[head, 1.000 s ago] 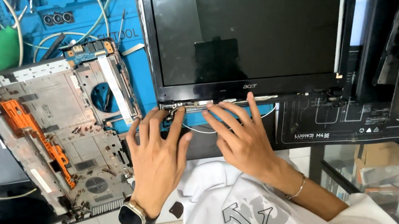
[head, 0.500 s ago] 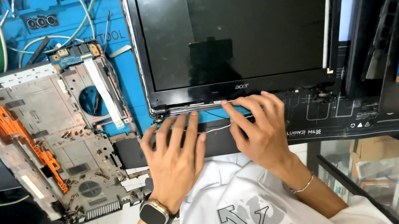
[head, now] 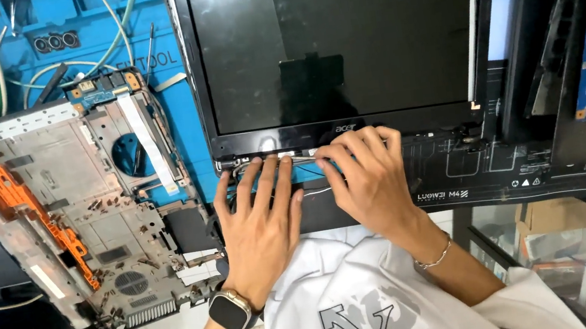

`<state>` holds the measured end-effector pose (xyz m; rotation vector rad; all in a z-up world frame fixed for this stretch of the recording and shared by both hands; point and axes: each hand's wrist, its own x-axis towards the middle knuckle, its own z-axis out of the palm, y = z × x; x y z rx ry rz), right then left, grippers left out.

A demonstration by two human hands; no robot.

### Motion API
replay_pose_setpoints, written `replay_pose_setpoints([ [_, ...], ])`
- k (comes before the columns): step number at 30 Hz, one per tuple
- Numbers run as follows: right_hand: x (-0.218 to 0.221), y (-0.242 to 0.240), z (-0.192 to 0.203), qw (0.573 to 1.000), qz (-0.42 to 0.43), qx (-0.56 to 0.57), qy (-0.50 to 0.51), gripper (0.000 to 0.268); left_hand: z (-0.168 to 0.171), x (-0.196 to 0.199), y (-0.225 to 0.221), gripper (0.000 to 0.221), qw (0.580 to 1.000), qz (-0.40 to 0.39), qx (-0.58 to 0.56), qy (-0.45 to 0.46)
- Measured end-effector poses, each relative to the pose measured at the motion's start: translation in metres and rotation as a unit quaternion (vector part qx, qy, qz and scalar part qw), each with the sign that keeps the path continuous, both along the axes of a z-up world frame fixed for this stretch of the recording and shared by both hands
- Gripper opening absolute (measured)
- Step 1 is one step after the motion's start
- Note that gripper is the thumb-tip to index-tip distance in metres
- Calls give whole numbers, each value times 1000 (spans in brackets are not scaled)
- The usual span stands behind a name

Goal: Removing the bezel and inspecting the screen of a laptop.

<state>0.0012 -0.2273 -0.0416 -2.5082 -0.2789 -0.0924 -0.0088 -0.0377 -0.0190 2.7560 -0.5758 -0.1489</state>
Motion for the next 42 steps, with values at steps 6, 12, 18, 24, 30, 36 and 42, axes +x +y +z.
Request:
replay_pose_setpoints([
  [6, 1, 4, -2, 1000, -20, 5, -8, 9, 2, 1, 1, 49, 1000, -14, -1, -14],
  [12, 1, 7, -5, 999, -34, 5, -26, 10, 0, 0, -1, 49, 1000, -10, 8, -11],
  [18, 0, 6, -8, 999, -35, 4, -29, 11, 1, 0, 1, 50, 1000, -16, 3, -10],
  [24, 1, 6, -7, 999, -33, 5, -31, 11, 1, 1, -4, 48, 1000, -11, 17, -21],
  [30, -4, 5, -11, 998, -27, 20, -53, 17, 8, 7, -8, 47, 999, -5, 28, -15],
  [36, -11, 3, -14, 997, 19, 6, -73, 36, 11, 12, -9, 43, 1000, -6, 21, 0],
  [42, -15, 6, -9, 998, 32, -27, -48, 42, 14, 14, -7, 42, 1000, -7, 13, 23],
])
